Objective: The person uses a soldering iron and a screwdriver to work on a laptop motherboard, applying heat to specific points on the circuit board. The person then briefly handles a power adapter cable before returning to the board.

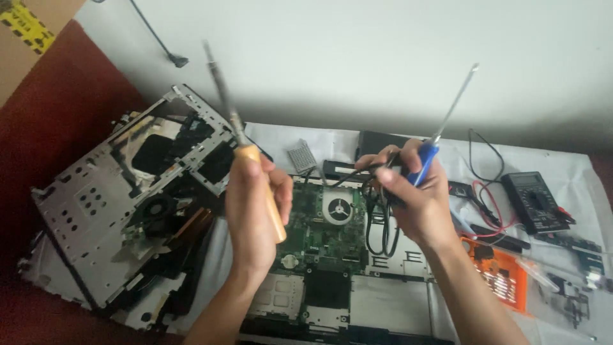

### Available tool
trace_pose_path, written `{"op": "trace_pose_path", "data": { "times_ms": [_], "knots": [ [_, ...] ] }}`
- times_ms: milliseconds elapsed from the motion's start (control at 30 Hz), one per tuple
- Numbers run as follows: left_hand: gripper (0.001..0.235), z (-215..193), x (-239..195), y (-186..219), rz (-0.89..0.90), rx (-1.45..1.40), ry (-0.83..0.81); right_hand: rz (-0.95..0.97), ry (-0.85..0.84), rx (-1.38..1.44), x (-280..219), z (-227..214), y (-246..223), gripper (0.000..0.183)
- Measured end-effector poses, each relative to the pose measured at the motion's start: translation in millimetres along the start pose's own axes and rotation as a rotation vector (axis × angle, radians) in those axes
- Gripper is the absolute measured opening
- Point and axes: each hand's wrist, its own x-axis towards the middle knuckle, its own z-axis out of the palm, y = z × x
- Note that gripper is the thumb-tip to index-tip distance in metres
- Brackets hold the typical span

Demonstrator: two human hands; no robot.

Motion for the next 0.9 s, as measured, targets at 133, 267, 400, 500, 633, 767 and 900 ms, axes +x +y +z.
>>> {"op": "trace_pose_path", "data": {
  "times_ms": [133, 267, 400, 500, 633, 767, 900],
  "knots": [
    [0.021, 15, -8, -21, 0.096, 0.147, -0.171, -0.002, 0.189, 0.227, -5, 0, -9, 0.035],
    [0.056, 36, -13, -8, 0.204, 0.468, -0.198, -0.102, 0.211, 0.197, -8, 8, -20, 0.036],
    [0.089, 47, -12, 13, 0.165, 0.422, -0.294, -0.105, 0.167, 0.159, -16, 18, -29, 0.034],
    [0.115, 60, -14, 23, -0.041, 0.275, -0.509, -0.1, 0.164, 0.171, -20, 25, -27, 0.034],
    [0.092, 74, -21, 13, -0.054, -0.053, -0.519, -0.16, 0.228, 0.253, -26, 35, -22, 0.035],
    [0.073, 72, -27, -3, -0.122, -0.313, -0.494, -0.222, 0.268, 0.314, -34, 37, -10, 0.035],
    [0.062, 65, -25, 0, -0.108, -0.054, -0.425, -0.239, 0.276, 0.278, -39, 34, -4, 0.035]
  ]
}}
